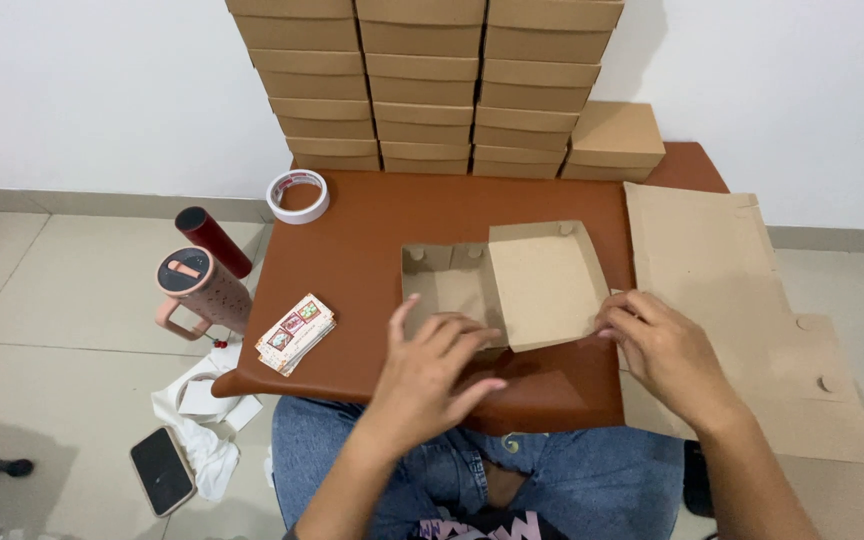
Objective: The person is seen sitting on the floor, assembling small cardboard boxes from flat templates and applying labels to them.
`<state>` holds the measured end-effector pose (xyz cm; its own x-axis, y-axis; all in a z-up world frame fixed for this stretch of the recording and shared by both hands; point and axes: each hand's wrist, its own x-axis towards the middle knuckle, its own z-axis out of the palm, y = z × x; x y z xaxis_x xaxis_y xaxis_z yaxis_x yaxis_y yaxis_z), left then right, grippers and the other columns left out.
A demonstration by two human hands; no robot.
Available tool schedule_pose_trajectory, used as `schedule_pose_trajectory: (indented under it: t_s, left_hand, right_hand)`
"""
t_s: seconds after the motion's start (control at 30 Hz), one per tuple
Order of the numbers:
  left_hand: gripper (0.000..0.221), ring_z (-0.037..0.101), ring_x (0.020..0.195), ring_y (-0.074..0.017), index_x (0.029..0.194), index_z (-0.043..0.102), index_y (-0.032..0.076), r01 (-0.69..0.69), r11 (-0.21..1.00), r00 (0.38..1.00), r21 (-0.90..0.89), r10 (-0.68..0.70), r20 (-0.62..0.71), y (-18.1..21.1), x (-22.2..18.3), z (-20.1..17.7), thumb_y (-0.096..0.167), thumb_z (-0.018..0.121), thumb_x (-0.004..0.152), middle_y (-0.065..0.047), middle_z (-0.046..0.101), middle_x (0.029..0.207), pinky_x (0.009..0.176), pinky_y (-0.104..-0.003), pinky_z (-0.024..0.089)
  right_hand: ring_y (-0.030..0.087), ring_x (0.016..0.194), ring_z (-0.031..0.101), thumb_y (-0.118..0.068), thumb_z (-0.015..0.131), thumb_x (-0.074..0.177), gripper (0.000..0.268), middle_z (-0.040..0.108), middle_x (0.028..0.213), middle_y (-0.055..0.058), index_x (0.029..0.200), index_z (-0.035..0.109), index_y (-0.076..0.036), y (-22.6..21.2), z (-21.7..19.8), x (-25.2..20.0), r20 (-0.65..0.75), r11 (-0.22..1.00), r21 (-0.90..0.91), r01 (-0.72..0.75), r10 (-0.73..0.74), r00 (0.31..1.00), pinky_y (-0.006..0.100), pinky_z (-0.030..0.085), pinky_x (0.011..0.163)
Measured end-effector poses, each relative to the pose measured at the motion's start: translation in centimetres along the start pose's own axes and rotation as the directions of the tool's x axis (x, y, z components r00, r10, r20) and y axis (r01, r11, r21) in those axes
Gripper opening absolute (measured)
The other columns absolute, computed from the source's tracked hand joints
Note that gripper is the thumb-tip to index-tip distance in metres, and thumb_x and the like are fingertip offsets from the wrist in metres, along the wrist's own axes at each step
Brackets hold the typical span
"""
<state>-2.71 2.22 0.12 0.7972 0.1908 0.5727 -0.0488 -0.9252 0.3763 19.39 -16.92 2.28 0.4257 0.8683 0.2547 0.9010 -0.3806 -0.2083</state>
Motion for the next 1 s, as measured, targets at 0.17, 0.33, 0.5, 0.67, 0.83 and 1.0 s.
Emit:
schedule_pose_trajectory:
  t_s: [0.17, 0.33, 0.5, 0.67, 0.83, 1.0]
  left_hand:
    - [0.036, 0.054, 0.125, -0.0221, 0.099, 0.075, 0.012, 0.133, 0.987, 0.964, 0.089, -0.149, 0.219, -2.4, -2.4, -2.5, 0.038, 0.080, 0.073, -0.001, 0.071, 0.107, 0.120, -0.061, 0.013]
    - [0.012, 0.056, 0.091, -0.0193, 0.094, 0.073, 0.010, -0.060, 0.998, 0.998, -0.016, 0.060, -0.002, 0.0, -1.8, 1.8, 0.007, 0.064, 0.088, 0.000, 0.068, 0.093, 0.102, -0.046, 0.034]
    - [0.012, 0.056, 0.088, -0.0142, 0.100, 0.075, 0.013, -0.106, 0.994, 0.991, -0.009, 0.105, -0.087, -0.3, -1.3, 3.4, 0.015, 0.070, 0.089, 0.003, 0.069, 0.096, 0.103, -0.042, 0.037]
    - [0.013, 0.056, 0.089, -0.0156, 0.101, 0.073, 0.011, 0.008, 0.984, 0.991, 0.179, 0.016, -0.134, -1.8, -2.3, 0.2, 0.019, 0.070, 0.091, 0.002, 0.066, 0.095, 0.105, -0.042, 0.037]
    - [0.029, 0.060, 0.118, -0.0186, 0.118, 0.072, 0.014, 0.063, 0.994, 0.980, 0.086, -0.045, -0.194, -3.0, -3.9, -0.2, 0.018, 0.075, 0.089, 0.001, 0.070, 0.120, 0.111, -0.044, 0.038]
    - [0.057, 0.059, 0.116, -0.0229, 0.135, 0.058, 0.011, 0.469, 0.865, 0.865, 0.177, -0.409, -0.289, -8.7, -7.6, -4.8, 0.030, 0.077, 0.085, -0.007, 0.067, 0.118, 0.108, -0.046, 0.037]
  right_hand:
    - [0.015, 0.101, 0.067, -0.009, 0.068, 0.089, 0.007, 0.071, 0.115, 0.002, 0.093, 0.074, -0.011, 1.9, 0.5, 2.2, -0.240, 0.982, -0.171, 0.083, -0.124, 0.963, 0.030, 0.057, 0.085]
    - [0.013, 0.075, 0.061, 0.004, 0.056, 0.086, 0.053, 0.052, 0.141, 0.010, 0.136, 0.054, -0.011, -1.6, 3.4, 1.2, -0.150, 0.988, 0.147, 0.054, -0.031, 0.988, 0.022, 0.057, 0.060]
    - [0.014, 0.086, 0.073, -0.018, 0.072, 0.081, 0.043, 0.059, 0.135, 0.001, 0.123, 0.064, -0.015, -6.8, 5.7, -1.7, 0.090, 0.907, 0.421, -0.029, -0.010, 0.996, 0.031, 0.061, 0.076]
    - [0.016, 0.096, 0.072, -0.005, 0.073, 0.076, 0.019, 0.070, 0.115, 0.004, 0.094, 0.076, -0.009, -5.3, 7.1, -1.9, -0.107, 0.945, 0.327, 0.016, 0.020, 0.994, 0.030, 0.060, 0.088]
    - [0.015, 0.101, 0.063, -0.027, 0.078, 0.076, 0.025, 0.067, 0.121, 0.000, 0.099, 0.078, -0.019, -3.7, 8.4, -2.4, -0.040, 0.994, 0.021, -0.105, 0.106, 0.994, 0.038, 0.047, 0.097]
    - [0.025, 0.110, 0.063, -0.019, 0.078, 0.074, 0.046, 0.062, 0.121, 0.013, 0.118, 0.070, -0.010, -12.7, 8.3, -2.1, -0.172, 0.893, 0.450, -0.007, 0.094, 0.981, 0.041, 0.055, 0.095]
